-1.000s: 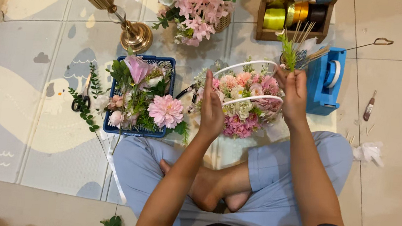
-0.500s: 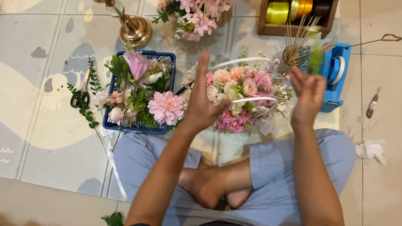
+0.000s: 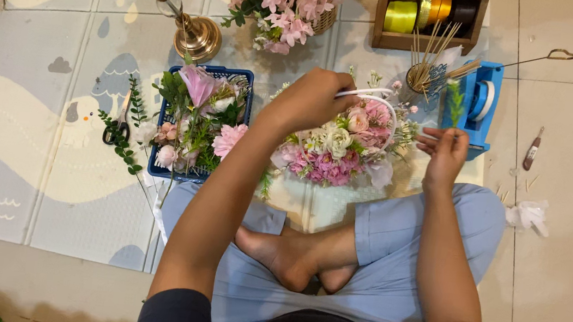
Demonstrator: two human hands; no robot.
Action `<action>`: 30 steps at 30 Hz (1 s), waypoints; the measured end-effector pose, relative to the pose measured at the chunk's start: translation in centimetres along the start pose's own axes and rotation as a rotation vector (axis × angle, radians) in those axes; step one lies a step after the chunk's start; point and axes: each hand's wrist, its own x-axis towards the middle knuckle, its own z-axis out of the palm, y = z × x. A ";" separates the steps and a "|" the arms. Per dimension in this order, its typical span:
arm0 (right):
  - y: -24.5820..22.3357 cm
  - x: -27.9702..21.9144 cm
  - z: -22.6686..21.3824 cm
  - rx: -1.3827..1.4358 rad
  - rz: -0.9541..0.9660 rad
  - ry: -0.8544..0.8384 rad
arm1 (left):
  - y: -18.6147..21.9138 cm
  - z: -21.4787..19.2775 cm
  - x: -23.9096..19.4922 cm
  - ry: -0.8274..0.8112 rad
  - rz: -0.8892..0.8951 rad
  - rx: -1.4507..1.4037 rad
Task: The person sits on the floor arranging artificial flowers into a white wire basket. They select various flowers and greenery from a blue basket, trim stems with wire cutters, and insert them into the arrangement, adjusting the placement throughout.
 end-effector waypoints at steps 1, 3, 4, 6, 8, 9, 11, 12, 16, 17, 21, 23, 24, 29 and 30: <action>0.2 -0.1 0.1 0.000 0.000 -0.002 | -0.4 0.0 0.3 0.001 -0.001 0.000; 0.6 -0.2 0.2 -0.016 0.031 -0.029 | -1.3 0.0 0.8 -0.056 -0.014 -0.157; 0.7 -0.1 0.0 -0.016 0.031 -0.030 | -1.0 -0.2 0.6 -0.055 -0.014 -0.158; 0.8 0.1 -0.1 -0.036 0.045 0.004 | -0.4 -0.8 0.1 -0.080 -0.087 -0.148; 0.7 0.2 -0.3 -0.037 0.030 0.028 | 1.0 -1.8 -0.7 -0.088 -0.117 -0.218; 0.6 0.3 -0.4 -0.041 0.013 0.050 | 1.6 -2.3 -1.1 -0.093 -0.148 -0.291; 0.8 0.4 -0.5 -0.036 0.015 0.051 | 2.9 -3.3 -1.8 -0.052 -0.185 -0.416; 0.9 0.5 -0.6 -0.031 0.013 0.055 | 3.5 -3.8 -2.1 -0.012 -0.217 -0.542; 1.6 1.1 -0.9 -0.020 0.029 0.063 | 3.5 -3.9 -2.0 0.028 -0.236 -0.725; 1.5 1.0 -0.9 -0.024 0.029 0.065 | 3.8 -4.1 -2.1 0.016 -0.233 -0.656; 0.7 0.6 -0.6 -0.034 0.031 0.074 | 4.6 -4.1 -2.3 0.028 -0.275 -0.521; 0.8 0.6 -0.5 -0.035 0.031 0.067 | 4.4 -3.4 -2.3 0.036 -0.267 -0.570; 0.7 0.6 -0.5 -0.035 0.030 0.064 | 4.3 -3.1 -2.3 0.040 -0.255 -0.617; 0.2 0.1 -0.2 -0.055 0.008 0.065 | 1.4 -0.8 -0.8 0.072 -0.199 -0.315; 0.1 0.0 -0.1 -0.061 0.006 0.067 | 0.9 -0.5 -0.5 0.087 -0.202 -0.148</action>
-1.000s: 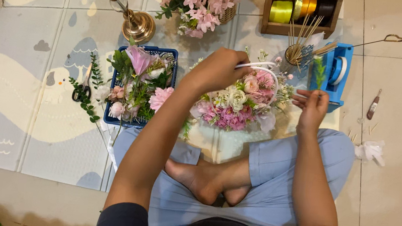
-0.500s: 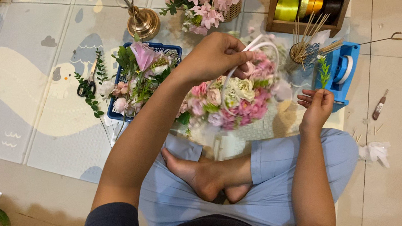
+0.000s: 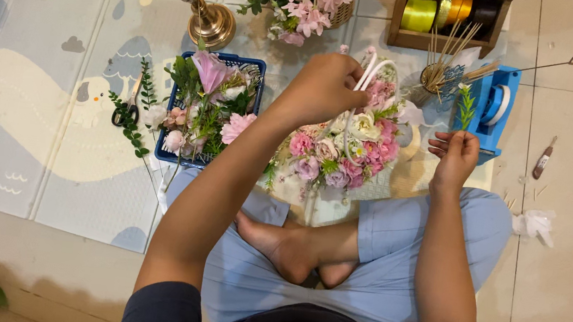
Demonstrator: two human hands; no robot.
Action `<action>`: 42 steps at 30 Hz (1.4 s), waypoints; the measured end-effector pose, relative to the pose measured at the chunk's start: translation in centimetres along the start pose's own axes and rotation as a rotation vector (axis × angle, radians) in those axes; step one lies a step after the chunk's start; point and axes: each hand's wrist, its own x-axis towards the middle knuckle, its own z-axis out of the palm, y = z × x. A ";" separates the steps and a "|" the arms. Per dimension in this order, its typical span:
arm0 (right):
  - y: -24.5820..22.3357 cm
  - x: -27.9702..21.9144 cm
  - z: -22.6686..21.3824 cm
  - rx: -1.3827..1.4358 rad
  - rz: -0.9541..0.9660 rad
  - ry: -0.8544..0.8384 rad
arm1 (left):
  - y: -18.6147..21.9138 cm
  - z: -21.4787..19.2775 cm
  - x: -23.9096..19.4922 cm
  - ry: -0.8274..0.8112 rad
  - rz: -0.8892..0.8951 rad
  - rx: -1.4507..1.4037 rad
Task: The person sits on the floor arranging artificial flowers into a white wire basket. They select various flowers and greenery from a blue basket, trim stems with wire cutters, and insert them into the arrangement, adjusting the placement throughout.
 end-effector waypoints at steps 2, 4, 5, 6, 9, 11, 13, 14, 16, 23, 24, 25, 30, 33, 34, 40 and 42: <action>-0.3 -0.2 0.2 0.004 0.005 0.006 | 0.2 -0.3 -0.2 0.012 0.044 0.069; -0.2 -0.2 0.3 0.010 0.010 0.012 | 1.2 -0.9 -1.1 0.024 0.087 0.139; 0.0 0.0 0.3 0.020 0.008 0.018 | 2.1 -1.1 -1.8 0.017 0.083 0.147; 0.2 0.1 0.2 0.030 0.005 0.023 | 3.0 -1.5 -2.5 0.010 0.078 0.154; 0.4 0.2 0.3 -0.009 -0.023 0.034 | 2.6 -0.7 -2.3 0.047 0.090 0.178; 1.1 0.6 -0.2 -0.027 -0.035 0.054 | 1.2 0.9 -1.8 0.010 0.079 0.243; 2.3 1.3 -0.8 -0.045 -0.047 0.066 | -0.3 2.3 -1.1 -0.024 0.062 0.308; 3.0 1.7 -1.2 -0.049 -0.070 0.102 | -1.1 3.0 -0.7 0.027 0.167 0.352; 3.0 1.8 -1.2 -0.054 -0.093 0.120 | -1.5 3.4 -0.7 0.089 0.258 0.396; -1.4 -1.8 -0.4 -0.004 -0.184 0.110 | -0.6 4.8 -3.6 0.239 0.205 0.400; -2.5 -2.9 -0.2 0.011 -0.205 0.117 | -0.7 5.4 -4.0 0.297 0.184 0.404; -3.8 -4.6 0.0 0.010 -0.207 0.099 | -0.6 5.5 -5.2 0.310 0.171 0.402; -7.0 -11.9 0.6 0.095 -0.294 -0.027 | -2.6 8.4 -11.1 0.562 0.669 0.000; -5.4 -14.6 0.7 -0.045 -0.303 -0.145 | -4.1 9.5 -13.8 0.376 0.478 -0.213; -5.5 -15.5 1.5 -0.044 -0.303 -0.156 | -4.8 9.9 -14.4 0.385 0.473 -0.212; -8.5 -19.0 8.2 -0.207 -0.396 -0.589 | -10.4 12.9 -16.6 0.493 0.385 -0.318; -7.8 -19.0 9.1 -0.301 -0.502 -0.710 | -11.5 11.3 -17.7 0.605 0.379 -0.347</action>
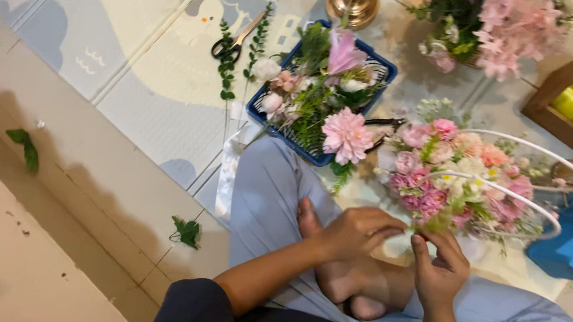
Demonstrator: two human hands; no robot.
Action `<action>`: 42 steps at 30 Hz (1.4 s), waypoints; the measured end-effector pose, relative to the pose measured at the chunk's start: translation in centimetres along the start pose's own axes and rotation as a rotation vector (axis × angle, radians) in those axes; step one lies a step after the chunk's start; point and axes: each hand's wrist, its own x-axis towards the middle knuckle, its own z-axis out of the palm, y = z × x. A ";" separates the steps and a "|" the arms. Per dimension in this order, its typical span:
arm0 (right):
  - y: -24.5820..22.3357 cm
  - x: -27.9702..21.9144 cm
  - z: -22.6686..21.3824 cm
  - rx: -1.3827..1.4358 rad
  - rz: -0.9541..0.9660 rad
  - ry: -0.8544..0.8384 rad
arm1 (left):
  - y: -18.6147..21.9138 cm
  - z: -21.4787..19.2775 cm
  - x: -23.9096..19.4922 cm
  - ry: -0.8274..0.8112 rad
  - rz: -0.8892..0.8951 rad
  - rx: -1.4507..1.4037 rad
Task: The person sits on the floor arranging artificial flowers into a white wire basket. They select various flowers and greenery from a blue basket, trim stems with wire cutters, and insert them into the arrangement, adjusting the placement throughout.
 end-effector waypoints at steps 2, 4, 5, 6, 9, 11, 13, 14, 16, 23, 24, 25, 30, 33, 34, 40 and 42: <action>-1.2 1.2 1.1 -0.053 0.004 -0.115 | -3.2 -1.4 -1.3 0.113 -0.102 0.039; -0.7 2.1 2.0 -0.109 0.009 -0.223 | -5.8 -3.8 -1.1 0.218 -0.201 0.072; 0.3 2.2 2.3 -0.201 0.034 -0.320 | -6.9 -5.5 -0.3 0.384 -0.191 0.186; 1.3 2.3 2.6 -0.292 0.059 -0.416 | -8.0 -7.1 0.4 0.549 -0.179 0.301; 5.7 1.3 2.3 -0.657 0.185 -0.727 | -13.5 -10.3 1.9 0.583 -0.276 0.505; 7.5 0.7 2.4 -0.676 0.207 -0.729 | -15.3 -11.3 2.4 0.526 -0.390 0.525; 8.2 0.6 2.6 -0.694 0.227 -0.734 | -17.5 -11.4 2.3 0.471 -0.506 0.543; 8.0 0.7 2.8 -0.785 0.233 -0.763 | -18.7 -11.0 1.9 0.415 -0.534 0.587; 7.9 1.2 2.9 -0.881 0.234 -0.803 | -18.1 -11.1 2.3 0.366 -0.571 0.625; 12.1 0.2 2.9 -0.975 0.403 -0.749 | -16.3 -16.2 1.3 1.052 -0.523 0.597; 13.1 -0.3 2.8 -0.974 0.413 -0.749 | -17.5 -17.3 0.4 1.197 -0.542 0.745; 14.0 -0.5 2.7 -0.972 0.417 -0.749 | -20.4 -19.0 -1.2 1.192 -0.542 0.746; 19.1 -2.1 1.7 -1.183 0.309 -0.683 | -34.6 -23.5 -6.5 0.895 -1.054 0.790; 19.5 -2.0 1.7 -1.173 0.310 -0.677 | -35.1 -24.3 -5.0 0.799 -1.057 0.772; 19.5 -1.9 1.9 -1.177 0.315 -0.669 | -35.3 -24.7 -4.8 0.795 -1.051 0.767; 19.0 -1.8 2.0 -1.154 0.335 -0.658 | -40.0 -25.1 -6.5 0.744 -1.137 0.727; 18.8 -1.5 2.3 -1.128 0.337 -0.658 | -41.4 -25.1 -7.5 0.708 -1.224 0.723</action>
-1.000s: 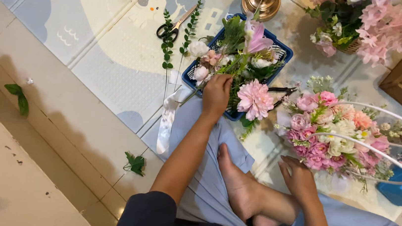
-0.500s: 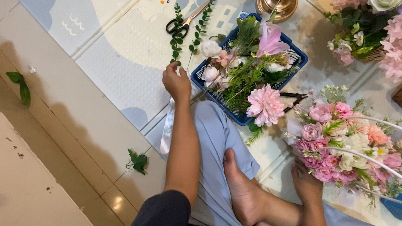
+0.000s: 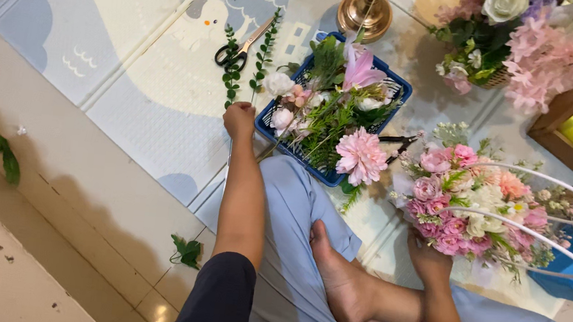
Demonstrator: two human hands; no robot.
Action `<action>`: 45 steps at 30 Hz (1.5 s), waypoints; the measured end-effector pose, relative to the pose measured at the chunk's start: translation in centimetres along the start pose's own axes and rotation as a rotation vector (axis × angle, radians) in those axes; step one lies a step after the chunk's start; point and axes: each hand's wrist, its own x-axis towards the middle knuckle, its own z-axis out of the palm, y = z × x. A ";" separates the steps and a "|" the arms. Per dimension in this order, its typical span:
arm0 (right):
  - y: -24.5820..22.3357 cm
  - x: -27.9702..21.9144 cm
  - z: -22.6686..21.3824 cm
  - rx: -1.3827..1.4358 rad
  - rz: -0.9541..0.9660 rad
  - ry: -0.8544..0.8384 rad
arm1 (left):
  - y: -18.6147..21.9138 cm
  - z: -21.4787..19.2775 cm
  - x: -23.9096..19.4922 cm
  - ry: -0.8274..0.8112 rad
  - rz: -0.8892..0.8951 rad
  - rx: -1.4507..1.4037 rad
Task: The person sits on the floor arranging artificial flowers into a white wire basket. They select various flowers and greenery from a blue basket, trim stems with wire cutters, and insert them into the arrangement, adjusting the placement throughout.
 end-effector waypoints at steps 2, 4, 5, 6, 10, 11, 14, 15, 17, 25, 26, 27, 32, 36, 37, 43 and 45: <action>-0.1 -0.2 -0.1 0.015 0.002 0.004 | 0.4 -1.0 -0.8 0.023 0.040 -0.028; -0.1 -0.3 -0.3 0.027 0.001 0.007 | 1.4 -2.2 -1.9 0.047 0.076 -0.057; -0.1 -0.2 -0.3 0.038 -0.007 0.007 | 2.2 -3.0 -2.6 0.084 0.048 -0.147; -0.2 -0.2 -0.4 0.048 -0.015 0.008 | 2.8 -3.8 -3.2 0.120 0.020 -0.237; -0.4 -0.3 -0.4 0.078 -0.027 0.013 | 5.7 -8.0 -6.3 0.194 0.055 -0.463; -0.4 -0.2 -0.5 0.089 -0.035 0.013 | 6.8 -9.4 -7.2 0.225 0.053 -0.515; -0.6 -0.1 -0.6 0.115 -0.052 0.015 | 9.7 -12.5 -10.0 0.239 0.057 -0.644; -0.6 -0.2 -0.6 0.126 -0.061 0.013 | 10.6 -13.4 -11.0 0.219 0.058 -0.720; -0.7 -0.1 -0.7 0.141 -0.066 0.013 | 13.1 -15.9 -14.8 0.152 0.098 -0.835; -0.7 -0.8 -0.6 0.211 -0.075 0.008 | 17.8 -19.6 -26.5 -0.380 0.197 -1.280; -0.7 -0.9 -0.7 0.223 -0.079 0.005 | 17.1 -18.1 -26.6 -0.476 0.122 -1.354; -0.7 -0.9 -0.8 0.235 -0.086 0.002 | 16.2 -16.6 -26.7 -0.569 0.042 -1.424; -0.9 -1.9 -1.5 0.360 -0.070 -0.034 | 16.2 -17.1 -30.3 -0.675 0.007 -1.449; -2.5 -3.6 -5.6 0.533 -0.098 -0.079 | 16.1 -17.5 -32.4 -0.755 0.038 -1.425; -2.8 -3.9 -6.5 0.536 -0.095 -0.081 | 16.1 -17.6 -32.8 -0.756 0.037 -1.421; -3.5 -4.5 -8.5 0.652 -0.109 -0.054 | 16.5 -17.7 -34.7 -0.803 0.058 -1.439; -3.0 -4.0 -6.8 0.646 -0.098 -0.074 | 16.4 -17.4 -34.9 -0.792 0.057 -1.435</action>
